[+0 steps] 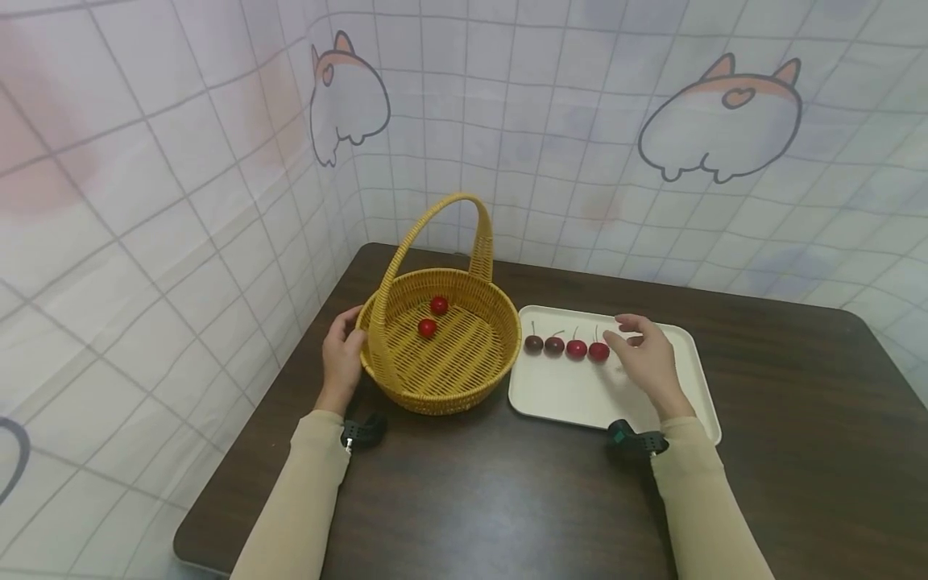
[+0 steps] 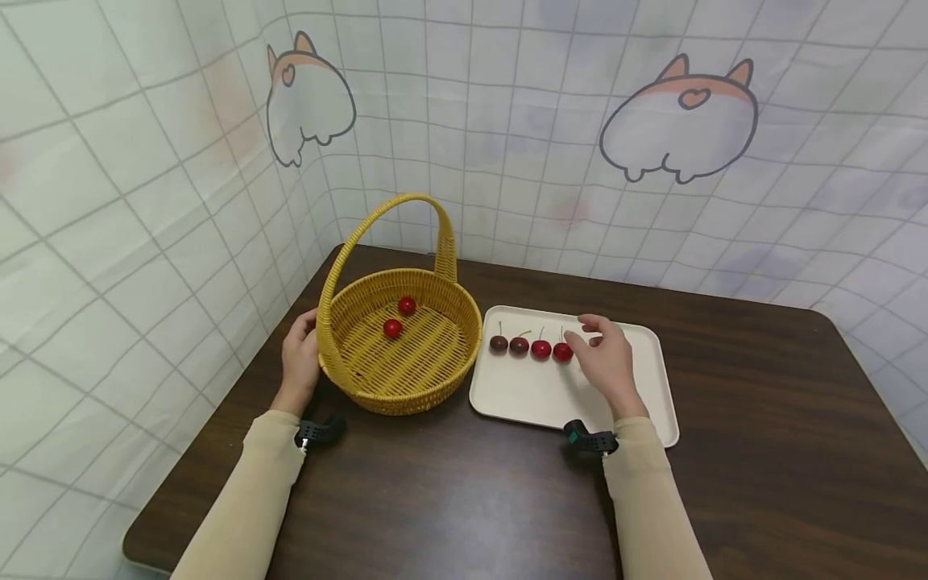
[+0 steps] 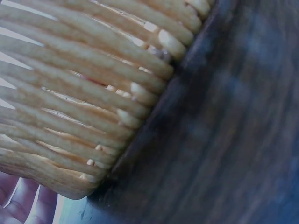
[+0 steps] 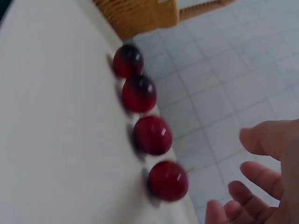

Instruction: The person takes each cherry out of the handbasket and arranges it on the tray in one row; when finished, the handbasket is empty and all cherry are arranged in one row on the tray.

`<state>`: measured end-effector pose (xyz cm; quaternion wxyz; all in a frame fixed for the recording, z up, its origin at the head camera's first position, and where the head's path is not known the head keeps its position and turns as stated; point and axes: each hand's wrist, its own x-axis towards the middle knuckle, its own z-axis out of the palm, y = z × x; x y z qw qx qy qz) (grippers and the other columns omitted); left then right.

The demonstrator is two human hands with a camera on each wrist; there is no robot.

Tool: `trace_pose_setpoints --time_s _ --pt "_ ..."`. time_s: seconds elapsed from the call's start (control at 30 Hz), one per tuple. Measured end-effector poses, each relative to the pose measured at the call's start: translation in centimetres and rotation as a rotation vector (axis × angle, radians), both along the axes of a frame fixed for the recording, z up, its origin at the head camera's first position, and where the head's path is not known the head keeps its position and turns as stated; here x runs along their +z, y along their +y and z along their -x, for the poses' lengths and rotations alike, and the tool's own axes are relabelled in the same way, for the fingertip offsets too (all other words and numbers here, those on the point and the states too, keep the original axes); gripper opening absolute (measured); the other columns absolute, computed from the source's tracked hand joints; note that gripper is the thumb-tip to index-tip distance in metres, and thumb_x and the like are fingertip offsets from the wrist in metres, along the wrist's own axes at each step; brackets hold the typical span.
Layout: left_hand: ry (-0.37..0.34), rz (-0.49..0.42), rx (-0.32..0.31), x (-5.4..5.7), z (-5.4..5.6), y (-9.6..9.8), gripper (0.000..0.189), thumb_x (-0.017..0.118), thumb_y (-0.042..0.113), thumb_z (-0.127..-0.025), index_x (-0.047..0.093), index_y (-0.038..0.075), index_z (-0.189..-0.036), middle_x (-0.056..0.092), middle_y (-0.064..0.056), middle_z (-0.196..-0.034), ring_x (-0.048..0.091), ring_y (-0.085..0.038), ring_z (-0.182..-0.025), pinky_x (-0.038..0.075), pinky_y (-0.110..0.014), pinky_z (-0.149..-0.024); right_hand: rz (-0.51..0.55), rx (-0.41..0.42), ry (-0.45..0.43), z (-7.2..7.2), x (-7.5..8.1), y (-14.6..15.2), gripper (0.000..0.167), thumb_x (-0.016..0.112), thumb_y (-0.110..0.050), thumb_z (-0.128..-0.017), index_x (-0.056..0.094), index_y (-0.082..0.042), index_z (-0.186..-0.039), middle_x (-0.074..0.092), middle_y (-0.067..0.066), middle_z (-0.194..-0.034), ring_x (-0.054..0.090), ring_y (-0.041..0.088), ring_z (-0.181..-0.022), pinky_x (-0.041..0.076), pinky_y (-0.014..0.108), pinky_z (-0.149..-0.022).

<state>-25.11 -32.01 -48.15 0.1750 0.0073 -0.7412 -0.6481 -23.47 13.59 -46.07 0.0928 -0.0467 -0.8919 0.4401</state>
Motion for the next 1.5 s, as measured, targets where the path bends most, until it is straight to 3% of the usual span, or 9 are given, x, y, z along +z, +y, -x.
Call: trace_pose_setpoints --time_s 0.2,0.33,0.6,0.77,0.93,1.23,1.33,1.5 --pt "-0.004 0.025 -0.006 2.2 -1.7 0.9 0.043 0.044 0.004 -0.092 0.053 -0.003 -0.133 0.057 -0.018 -0.121 0.051 -0.013 -0.096 0.045 -0.019 -0.076 0.072 0.025 0.068 0.3 2.0 -2.9 0.044 0.060 -0.037 -0.095 0.058 -0.010 -0.130 0.059 0.011 -0.123 0.054 0.024 -0.102 0.047 0.026 -0.073" --pt "0.001 0.019 -0.004 2.4 -2.0 1.1 0.043 0.044 0.004 -0.092 0.053 -0.004 -0.132 0.057 -0.018 -0.121 0.051 -0.013 -0.096 0.045 -0.019 -0.077 0.114 0.090 0.076 0.7 2.7 -5.2 0.040 0.060 -0.035 -0.095 0.060 -0.011 -0.128 0.061 0.008 -0.122 0.057 0.023 -0.097 0.049 0.021 -0.067" --pt "-0.002 0.018 0.009 2.5 -1.9 0.8 0.041 0.046 0.002 -0.091 0.055 -0.004 -0.131 0.058 -0.021 -0.121 0.051 -0.015 -0.096 0.045 -0.023 -0.078 0.243 0.175 0.108 1.4 3.9 -10.0 0.032 0.060 -0.029 -0.095 0.064 -0.009 -0.120 0.065 0.008 -0.117 0.064 0.029 -0.091 0.055 0.032 -0.071" --pt "-0.003 0.024 0.004 2.5 -1.7 0.9 0.042 0.046 0.004 -0.091 0.055 -0.003 -0.132 0.058 -0.020 -0.121 0.052 -0.016 -0.096 0.047 -0.030 -0.080 0.236 0.253 0.120 1.8 4.7 -12.5 0.031 0.061 -0.029 -0.095 0.065 -0.008 -0.118 0.066 0.007 -0.113 0.065 0.031 -0.095 0.054 0.045 -0.079" --pt "-0.025 0.005 -0.002 2.4 -1.7 1.0 0.043 0.046 0.005 -0.091 0.054 -0.002 -0.132 0.058 -0.018 -0.123 0.052 -0.014 -0.097 0.046 -0.023 -0.078 0.257 0.281 0.059 2.5 5.4 -14.2 0.035 0.061 -0.033 -0.095 0.065 -0.008 -0.119 0.066 0.004 -0.114 0.060 0.023 -0.108 0.052 0.043 -0.086" --pt "-0.034 -0.007 0.012 2.2 -1.8 0.9 0.042 0.047 0.005 -0.091 0.055 -0.002 -0.131 0.058 -0.018 -0.122 0.052 -0.016 -0.098 0.046 -0.024 -0.079 0.479 0.273 -0.106 4.6 6.2 -16.5 0.040 0.059 -0.032 -0.096 0.062 -0.005 -0.125 0.063 0.009 -0.117 0.055 0.034 -0.112 0.050 0.038 -0.090" --pt "-0.027 -0.014 0.011 2.2 -1.8 1.0 0.042 0.047 0.004 -0.090 0.056 -0.003 -0.131 0.058 -0.018 -0.121 0.052 -0.016 -0.098 0.045 -0.023 -0.079 0.523 0.260 -0.132 5.3 6.4 -17.3 0.036 0.060 -0.032 -0.096 0.063 -0.007 -0.122 0.063 0.009 -0.115 0.057 0.029 -0.105 0.051 0.033 -0.084" --pt "-0.012 -0.026 0.012 2.1 -1.8 1.1 0.041 0.047 0.003 -0.090 0.057 -0.004 -0.129 0.058 -0.019 -0.120 0.052 -0.015 -0.096 0.045 -0.021 -0.077 0.580 0.278 -0.177 6.3 6.2 -18.7 0.036 0.061 -0.031 -0.095 0.064 -0.005 -0.120 0.063 0.011 -0.112 0.052 0.015 -0.080 0.045 0.027 -0.071"
